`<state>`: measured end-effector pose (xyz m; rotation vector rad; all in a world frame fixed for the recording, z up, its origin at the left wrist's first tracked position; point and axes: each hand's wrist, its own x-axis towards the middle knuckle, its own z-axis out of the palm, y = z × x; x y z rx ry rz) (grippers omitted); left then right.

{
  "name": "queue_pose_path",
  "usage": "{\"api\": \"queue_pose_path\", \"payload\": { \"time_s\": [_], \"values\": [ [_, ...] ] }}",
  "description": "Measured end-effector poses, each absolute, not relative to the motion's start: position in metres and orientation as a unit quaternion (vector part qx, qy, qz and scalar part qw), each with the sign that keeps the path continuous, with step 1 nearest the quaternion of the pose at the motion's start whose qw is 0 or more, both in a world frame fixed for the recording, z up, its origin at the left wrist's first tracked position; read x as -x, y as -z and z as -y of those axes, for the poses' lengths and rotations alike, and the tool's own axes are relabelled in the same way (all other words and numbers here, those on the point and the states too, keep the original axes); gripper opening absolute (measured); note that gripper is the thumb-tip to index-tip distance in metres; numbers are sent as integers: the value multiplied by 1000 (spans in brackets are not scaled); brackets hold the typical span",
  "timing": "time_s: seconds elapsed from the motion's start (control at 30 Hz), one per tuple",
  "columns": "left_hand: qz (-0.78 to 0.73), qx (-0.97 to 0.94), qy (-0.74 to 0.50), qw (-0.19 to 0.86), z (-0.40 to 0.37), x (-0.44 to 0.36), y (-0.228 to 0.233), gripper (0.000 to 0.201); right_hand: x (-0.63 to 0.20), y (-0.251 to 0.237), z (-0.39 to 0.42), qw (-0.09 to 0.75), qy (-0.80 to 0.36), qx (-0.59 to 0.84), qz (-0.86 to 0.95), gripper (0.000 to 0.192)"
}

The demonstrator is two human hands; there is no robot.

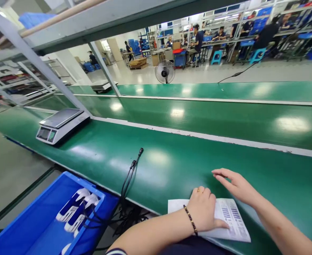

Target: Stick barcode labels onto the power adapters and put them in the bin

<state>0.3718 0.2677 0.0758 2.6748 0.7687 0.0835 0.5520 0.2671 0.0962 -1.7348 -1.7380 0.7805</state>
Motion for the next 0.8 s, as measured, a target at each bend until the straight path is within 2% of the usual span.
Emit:
{"api": "queue_pose_path", "payload": {
  "time_s": [0.1,0.17,0.27,0.4,0.47,0.7,0.8],
  "values": [
    [-292,-942,22,164,-271,-390,-69,44,-563,-81,-247,265,-306,654,639,36],
    [-292,-937,33,188,-277,-391,-71,28,-566,-76,-237,241,-327,644,648,35],
    [-304,-922,38,237,-288,-385,-77,17,-563,-78,-233,188,-362,622,668,31],
    [-321,-911,38,255,-305,-376,-82,13,-548,-87,-240,100,-352,618,696,20],
    [-318,-911,42,258,-313,-372,-82,12,-541,-89,-245,69,-335,625,701,21],
    [-277,-920,70,268,-326,-370,-75,17,-534,-82,-250,94,-309,601,731,10],
    [-255,-926,80,265,-329,-369,-75,17,-530,-80,-249,80,-255,609,747,14]
  ]
}}
